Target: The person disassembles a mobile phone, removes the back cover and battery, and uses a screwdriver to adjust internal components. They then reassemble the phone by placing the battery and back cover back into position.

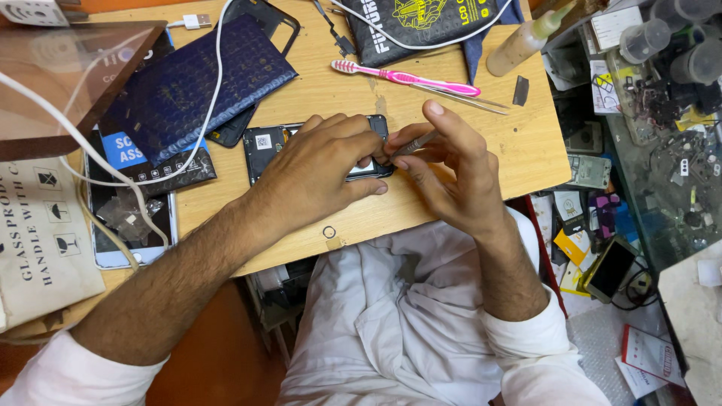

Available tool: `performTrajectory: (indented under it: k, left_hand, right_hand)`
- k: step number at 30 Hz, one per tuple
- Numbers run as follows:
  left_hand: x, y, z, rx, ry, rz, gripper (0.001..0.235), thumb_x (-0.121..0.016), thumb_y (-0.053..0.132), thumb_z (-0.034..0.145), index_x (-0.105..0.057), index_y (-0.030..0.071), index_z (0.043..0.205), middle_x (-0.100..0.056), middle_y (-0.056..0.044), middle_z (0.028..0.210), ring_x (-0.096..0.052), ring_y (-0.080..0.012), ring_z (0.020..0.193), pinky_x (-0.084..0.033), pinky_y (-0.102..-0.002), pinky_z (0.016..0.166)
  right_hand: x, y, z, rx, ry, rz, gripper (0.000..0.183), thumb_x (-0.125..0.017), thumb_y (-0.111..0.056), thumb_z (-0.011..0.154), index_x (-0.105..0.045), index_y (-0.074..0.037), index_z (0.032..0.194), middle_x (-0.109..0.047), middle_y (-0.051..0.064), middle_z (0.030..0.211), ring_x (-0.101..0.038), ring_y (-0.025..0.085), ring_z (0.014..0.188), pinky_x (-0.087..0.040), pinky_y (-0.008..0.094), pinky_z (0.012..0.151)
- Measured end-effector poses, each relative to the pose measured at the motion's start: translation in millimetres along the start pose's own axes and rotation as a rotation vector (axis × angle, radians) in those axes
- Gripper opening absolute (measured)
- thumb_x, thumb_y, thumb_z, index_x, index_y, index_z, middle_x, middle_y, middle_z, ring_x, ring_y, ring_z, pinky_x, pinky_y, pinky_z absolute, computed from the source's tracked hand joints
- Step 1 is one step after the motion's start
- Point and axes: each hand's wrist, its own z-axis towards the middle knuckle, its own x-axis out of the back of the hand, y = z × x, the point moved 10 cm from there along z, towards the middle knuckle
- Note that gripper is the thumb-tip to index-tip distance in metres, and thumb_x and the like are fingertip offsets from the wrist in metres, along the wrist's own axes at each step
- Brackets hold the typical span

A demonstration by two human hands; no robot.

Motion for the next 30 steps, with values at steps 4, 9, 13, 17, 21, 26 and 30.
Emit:
performTrajectory:
  k: [4, 9, 13, 17, 21, 26, 30]
  left_hand:
    - [0, -1, 1, 0.021, -0.017, -0.013, 0.036, -0.084, 0.027, 0.079, -0.065, 0.007, 0.101, -0.062, -0.006, 0.095, -0.06, -0.0258, 0.1, -0.043, -0.044, 0.09]
    - [-2, -3, -1, 0.005, -0.02, -0.04, 0.03, -0.081, 0.022, 0.081, -0.068, 0.009, 0.106, -0.063, -0.006, 0.096, -0.061, -0.0247, 0.1, -0.043, -0.043, 0.091]
    - [7, 4, -1, -0.051, 0.041, -0.061, 0.033, -0.08, 0.02, 0.084, -0.066, 0.004, 0.11, -0.064, -0.008, 0.101, -0.062, -0.0272, 0.103, -0.046, -0.043, 0.093]
    - [22, 4, 1, 0.071, 0.039, -0.177, 0.03, -0.072, 0.012, 0.086, -0.068, 0.006, 0.115, -0.064, -0.009, 0.102, -0.067, -0.023, 0.094, -0.055, -0.036, 0.081]
    - [49, -18, -2, 0.212, 0.216, 0.073, 0.022, -0.07, 0.01, 0.101, -0.069, 0.006, 0.122, -0.065, -0.013, 0.112, -0.068, -0.0231, 0.096, -0.054, -0.037, 0.085]
    - [54, -38, -7, 0.193, 0.403, 0.028, 0.02, -0.066, 0.009, 0.107, -0.063, 0.0, 0.125, -0.062, -0.017, 0.118, -0.062, -0.0332, 0.11, -0.05, -0.044, 0.097]
    - [89, -33, -22, 0.138, 0.439, 0.588, 0.018, -0.081, 0.012, 0.095, -0.073, 0.002, 0.107, -0.065, -0.02, 0.106, -0.061, -0.0414, 0.104, -0.046, -0.052, 0.089]
  right_hand:
    - [-2, -6, 2, 0.046, -0.037, -0.028, 0.075, -0.07, 0.015, 0.103, -0.03, -0.016, 0.158, -0.067, 0.019, 0.123, -0.074, 0.025, 0.113, -0.067, 0.031, 0.095]
    - [-2, -15, 6, 0.099, -0.001, -0.233, 0.07, -0.083, 0.002, 0.093, -0.042, -0.016, 0.146, -0.071, 0.013, 0.111, -0.074, 0.025, 0.098, -0.061, 0.034, 0.081]
    - [-3, -30, 10, 0.166, -0.04, -0.143, 0.064, -0.07, 0.012, 0.1, -0.036, -0.012, 0.149, -0.067, 0.018, 0.12, -0.071, 0.026, 0.105, -0.059, 0.037, 0.089]
    - [6, -15, 16, 0.001, 0.071, -0.147, 0.068, -0.086, -0.001, 0.096, -0.046, -0.017, 0.148, -0.068, 0.008, 0.11, -0.071, 0.022, 0.095, -0.059, 0.031, 0.081]
    - [-1, -6, 10, -0.018, 0.019, -0.005, 0.056, -0.068, -0.004, 0.11, -0.036, -0.019, 0.154, -0.064, 0.005, 0.119, -0.068, 0.016, 0.102, -0.059, 0.029, 0.09]
    - [-3, 2, 10, -0.125, -0.012, -0.158, 0.057, -0.076, -0.016, 0.104, -0.046, -0.02, 0.152, -0.064, 0.004, 0.106, -0.067, 0.016, 0.092, -0.058, 0.032, 0.085]
    - [2, -17, 21, 0.018, 0.01, 0.038, 0.055, -0.07, -0.007, 0.104, -0.042, -0.019, 0.15, -0.064, 0.006, 0.125, -0.069, 0.017, 0.104, -0.059, 0.031, 0.093]
